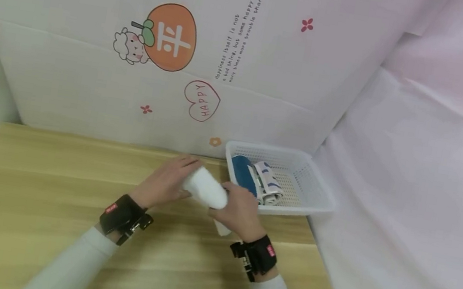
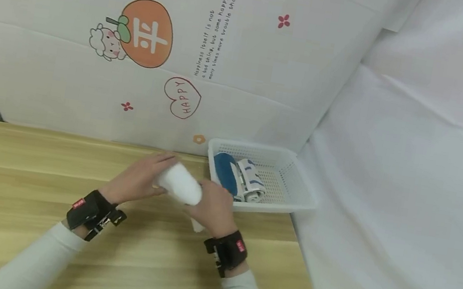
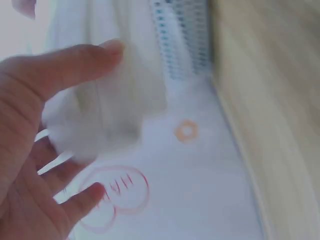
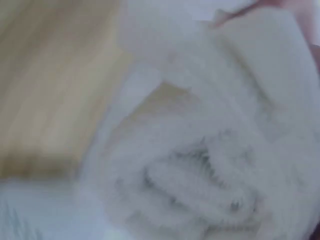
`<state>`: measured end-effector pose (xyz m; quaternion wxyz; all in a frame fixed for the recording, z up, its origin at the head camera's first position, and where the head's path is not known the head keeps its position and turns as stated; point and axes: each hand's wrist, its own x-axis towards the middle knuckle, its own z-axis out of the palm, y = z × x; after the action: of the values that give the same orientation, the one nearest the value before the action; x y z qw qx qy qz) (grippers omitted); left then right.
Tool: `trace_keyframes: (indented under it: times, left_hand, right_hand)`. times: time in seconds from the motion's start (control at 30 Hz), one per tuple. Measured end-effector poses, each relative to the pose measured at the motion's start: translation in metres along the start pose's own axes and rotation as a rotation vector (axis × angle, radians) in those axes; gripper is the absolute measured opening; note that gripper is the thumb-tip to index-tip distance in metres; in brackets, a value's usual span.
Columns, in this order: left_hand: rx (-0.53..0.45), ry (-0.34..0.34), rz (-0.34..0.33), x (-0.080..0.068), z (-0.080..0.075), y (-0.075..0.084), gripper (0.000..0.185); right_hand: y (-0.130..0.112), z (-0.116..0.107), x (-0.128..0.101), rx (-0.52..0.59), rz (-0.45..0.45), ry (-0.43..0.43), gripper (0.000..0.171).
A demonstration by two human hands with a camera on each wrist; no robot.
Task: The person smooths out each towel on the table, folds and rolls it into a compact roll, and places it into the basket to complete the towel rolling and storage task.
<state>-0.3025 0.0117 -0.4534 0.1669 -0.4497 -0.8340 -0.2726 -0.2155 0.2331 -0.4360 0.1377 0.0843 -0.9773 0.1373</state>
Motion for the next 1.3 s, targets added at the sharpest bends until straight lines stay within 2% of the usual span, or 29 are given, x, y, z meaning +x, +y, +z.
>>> trace_keyframes:
  times: [0.1, 0.27, 0.37, 0.53, 0.7, 0.87, 0.97, 1.1, 1.3]
  left_hand:
    - [-0.012, -0.035, -0.013, 0.021, 0.006, 0.002, 0.086]
    - [-0.051, -0.157, 0.070, 0.048, 0.038, 0.004, 0.060]
    - [-0.083, -0.212, 0.118, 0.057, 0.055, 0.007, 0.044]
    - [-0.145, -0.273, 0.094, 0.061, 0.066, 0.012, 0.029]
    - [-0.172, -0.256, 0.029, 0.062, 0.067, 0.010, 0.017]
    - [-0.217, -0.282, -0.038, 0.064, 0.075, 0.016, 0.014]
    - [-0.254, -0.295, -0.065, 0.070, 0.083, 0.027, 0.014]
    - [-0.279, -0.305, -0.069, 0.078, 0.090, 0.038, 0.013]
    - [-0.281, -0.295, -0.021, 0.084, 0.094, 0.041, 0.013]
  right_hand:
    - [0.027, -0.031, -0.002, 0.005, 0.132, -0.005, 0.061]
    - [0.088, -0.070, -0.005, 0.082, 0.301, -0.034, 0.062]
    - [0.122, -0.084, 0.001, 0.127, 0.366, -0.071, 0.064]
    - [0.163, -0.097, 0.026, 0.142, 0.460, -0.154, 0.064]
    - [0.195, -0.096, 0.064, 0.142, 0.537, -0.237, 0.062]
    - [0.239, -0.073, 0.093, 0.094, 0.577, -0.303, 0.067]
    - [0.258, -0.065, 0.097, 0.066, 0.587, -0.362, 0.071]
    - [0.270, -0.063, 0.094, 0.051, 0.597, -0.451, 0.082]
    - [0.284, -0.055, 0.092, 0.051, 0.619, -0.518, 0.068]
